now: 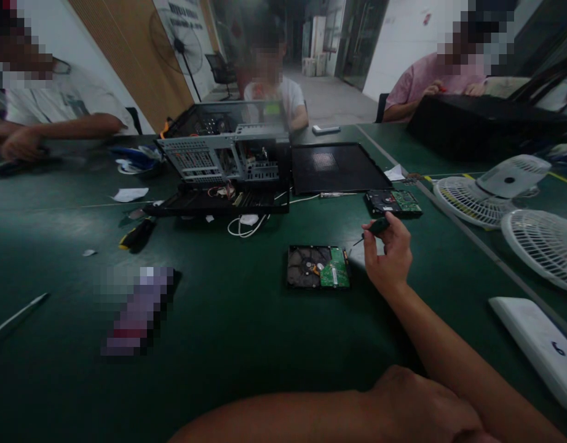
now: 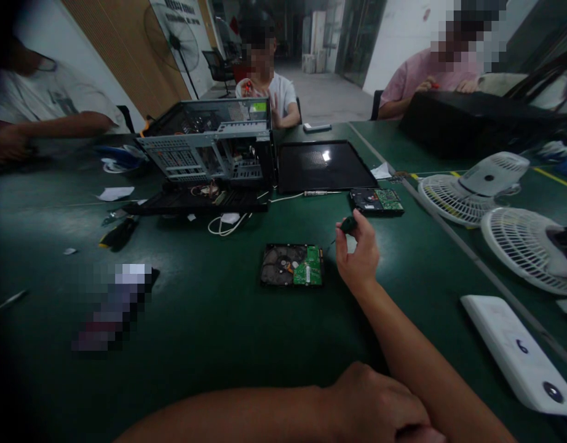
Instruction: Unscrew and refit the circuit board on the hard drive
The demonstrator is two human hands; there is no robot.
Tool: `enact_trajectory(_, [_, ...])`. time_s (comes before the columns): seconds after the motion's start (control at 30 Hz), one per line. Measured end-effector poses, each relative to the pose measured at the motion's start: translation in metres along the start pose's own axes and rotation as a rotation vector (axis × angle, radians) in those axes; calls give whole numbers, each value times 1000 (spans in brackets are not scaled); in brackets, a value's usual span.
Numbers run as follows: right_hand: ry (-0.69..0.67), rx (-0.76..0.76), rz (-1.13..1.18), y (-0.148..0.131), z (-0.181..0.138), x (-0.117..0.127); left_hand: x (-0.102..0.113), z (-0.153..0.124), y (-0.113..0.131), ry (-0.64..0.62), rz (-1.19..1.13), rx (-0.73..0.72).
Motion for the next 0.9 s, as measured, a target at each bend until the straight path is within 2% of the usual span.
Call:
enact_trajectory(0.2, [-48, -25, -38, 8, 2, -5, 36, -8, -2, 221, 203, 113])
enact_trajectory(0.33, [-48, -15, -42, 6, 2, -2, 80, -23, 0, 358, 422, 105])
enact_trajectory(0.43, [-54, -25, -53, 5, 2, -2, 122, -45, -18, 499, 566, 262])
enact_trajectory(0.5, [-56, -41, -56, 6, 2, -3, 142, -62, -33, 563, 672, 406])
enact_trajectory(0.63, [-56, -42, -68, 7, 3, -5, 151, -79, -54, 561, 764, 529])
enact_trajectory(0.9, [-10, 45, -144, 5, 0, -4, 160, -75, -74, 574, 701, 511])
Point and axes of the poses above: each hand's wrist, its own z-axis towards the middle knuckle, its own x-axis out of the back of the hand, y = z × x, the point moved 10 cm from there along z, towards the middle knuckle, and after that the axes turned 1 degree about -y, right-handed, at the moved point
